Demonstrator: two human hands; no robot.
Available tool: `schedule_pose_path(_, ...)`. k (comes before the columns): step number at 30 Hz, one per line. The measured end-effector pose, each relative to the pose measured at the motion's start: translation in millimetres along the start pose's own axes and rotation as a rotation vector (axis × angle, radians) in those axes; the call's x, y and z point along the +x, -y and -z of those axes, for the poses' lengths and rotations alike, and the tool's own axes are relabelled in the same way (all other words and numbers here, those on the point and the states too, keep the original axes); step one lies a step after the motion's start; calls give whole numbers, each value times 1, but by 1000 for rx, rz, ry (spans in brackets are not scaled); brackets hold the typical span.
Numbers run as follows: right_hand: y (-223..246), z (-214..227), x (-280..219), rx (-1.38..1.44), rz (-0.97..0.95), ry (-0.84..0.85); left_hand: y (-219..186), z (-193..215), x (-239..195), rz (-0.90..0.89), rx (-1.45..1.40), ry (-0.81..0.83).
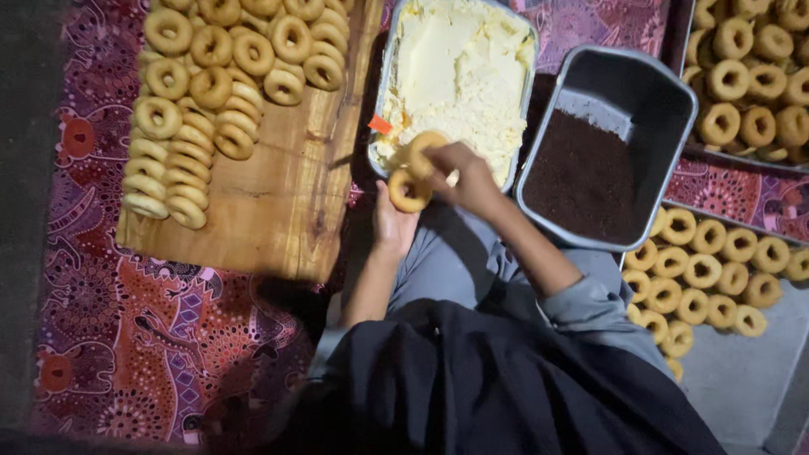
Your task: The person sits on the floor and repeatedly picks up ring-shaped donuts, scoops a white creamy filling into the center using a small spatula, and places the filled donuts onto a metal tray. The person also dips some donuts into a container of dark crumbs before placing them on the tray.
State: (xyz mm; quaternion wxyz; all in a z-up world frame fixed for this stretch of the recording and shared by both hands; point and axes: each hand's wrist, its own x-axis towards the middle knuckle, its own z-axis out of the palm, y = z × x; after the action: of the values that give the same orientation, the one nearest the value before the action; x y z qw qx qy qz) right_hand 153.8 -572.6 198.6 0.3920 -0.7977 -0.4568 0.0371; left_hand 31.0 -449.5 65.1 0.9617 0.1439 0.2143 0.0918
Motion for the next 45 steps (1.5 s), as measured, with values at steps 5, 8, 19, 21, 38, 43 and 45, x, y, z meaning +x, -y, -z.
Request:
schedule_pose_path(5, -6, 4, -4, -63, 71, -22, 4, -6, -1, -47, 22, -2)
schedule_pose_path(8, -15, 15, 5, -206, -86, -87, 9, -2, -4, -72, -1, 33)
schedule_pose_path(19, -8, 16, -7, -280, -71, -189, 20, 13, -16, -93, -61, -3)
schedule_pose_path(21, -12, 21, -6, 14, -180, -93, 18, 5, -16, -84, -34, 11)
schedule_pose_path(38, 1, 27, -26, -156, -40, -116, 12, 0, -59, -142, 25, 148)
schedule_pose_path(43, -13, 30, -48, 145, 37, -148, 24, -11, -44, -57, -2, 96)
schedule_pose_path(45, -19, 28, -84, 215, -57, -102, 44, -13, -41, 4, 29, 107)
